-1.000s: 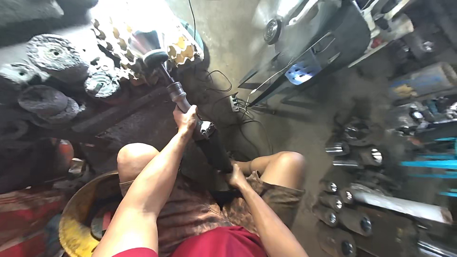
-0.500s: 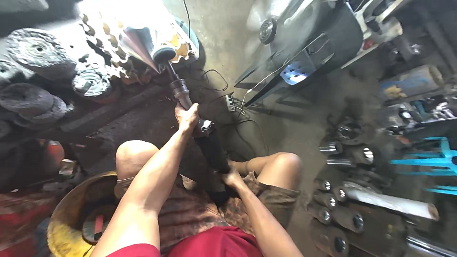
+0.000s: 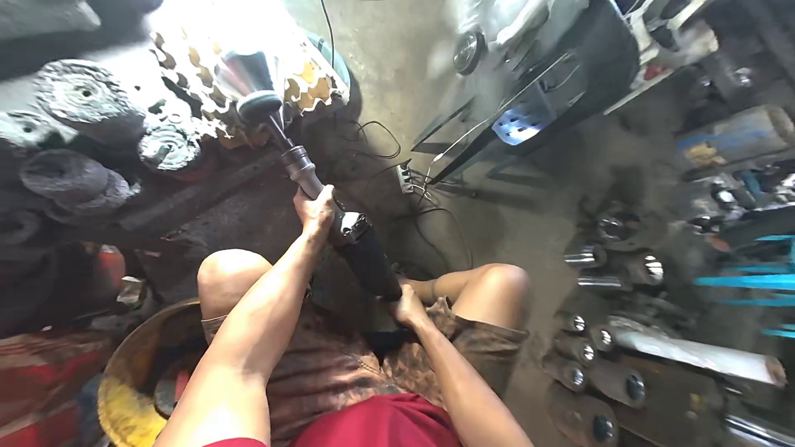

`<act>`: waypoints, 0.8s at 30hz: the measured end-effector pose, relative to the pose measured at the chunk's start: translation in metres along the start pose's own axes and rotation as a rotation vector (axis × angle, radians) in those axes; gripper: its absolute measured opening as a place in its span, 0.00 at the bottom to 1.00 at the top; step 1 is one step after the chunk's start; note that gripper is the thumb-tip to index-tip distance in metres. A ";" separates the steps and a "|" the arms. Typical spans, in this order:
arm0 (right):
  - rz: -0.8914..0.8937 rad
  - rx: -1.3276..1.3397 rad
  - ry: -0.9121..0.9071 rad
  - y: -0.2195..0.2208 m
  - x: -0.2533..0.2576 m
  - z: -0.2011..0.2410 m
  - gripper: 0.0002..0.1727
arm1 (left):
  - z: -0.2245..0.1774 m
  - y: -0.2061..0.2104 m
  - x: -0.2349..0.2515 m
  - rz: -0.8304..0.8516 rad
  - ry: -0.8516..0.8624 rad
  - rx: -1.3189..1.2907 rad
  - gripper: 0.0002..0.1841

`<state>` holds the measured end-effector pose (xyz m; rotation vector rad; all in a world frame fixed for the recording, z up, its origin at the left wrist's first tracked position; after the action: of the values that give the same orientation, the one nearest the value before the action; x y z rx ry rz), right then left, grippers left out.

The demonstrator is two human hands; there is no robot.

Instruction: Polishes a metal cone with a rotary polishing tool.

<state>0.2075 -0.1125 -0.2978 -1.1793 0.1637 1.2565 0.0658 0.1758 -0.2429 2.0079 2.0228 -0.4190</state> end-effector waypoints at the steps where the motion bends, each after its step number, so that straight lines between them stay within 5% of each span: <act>1: 0.000 -0.003 -0.002 0.000 0.000 -0.001 0.22 | 0.000 0.000 0.000 0.003 0.003 -0.016 0.13; 13: 0.021 -0.016 0.003 -0.001 0.002 -0.002 0.23 | -0.002 0.002 -0.003 0.013 0.003 -0.107 0.13; 24: -0.003 0.210 -0.014 0.006 0.007 -0.019 0.25 | -0.003 0.026 0.002 0.038 -0.020 0.108 0.17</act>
<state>0.2145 -0.1231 -0.3148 -0.9887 0.2765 1.2134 0.0914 0.1787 -0.2418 2.0921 1.9861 -0.5496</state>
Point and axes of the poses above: each hand's wrist, its own x-axis towards the middle knuckle, its own y-axis out of the palm, z = x × y, the point moved 7 cm from there along x, towards the middle knuckle, and after that the axes turned 6 degrees about -y, right-handed, at the moved point
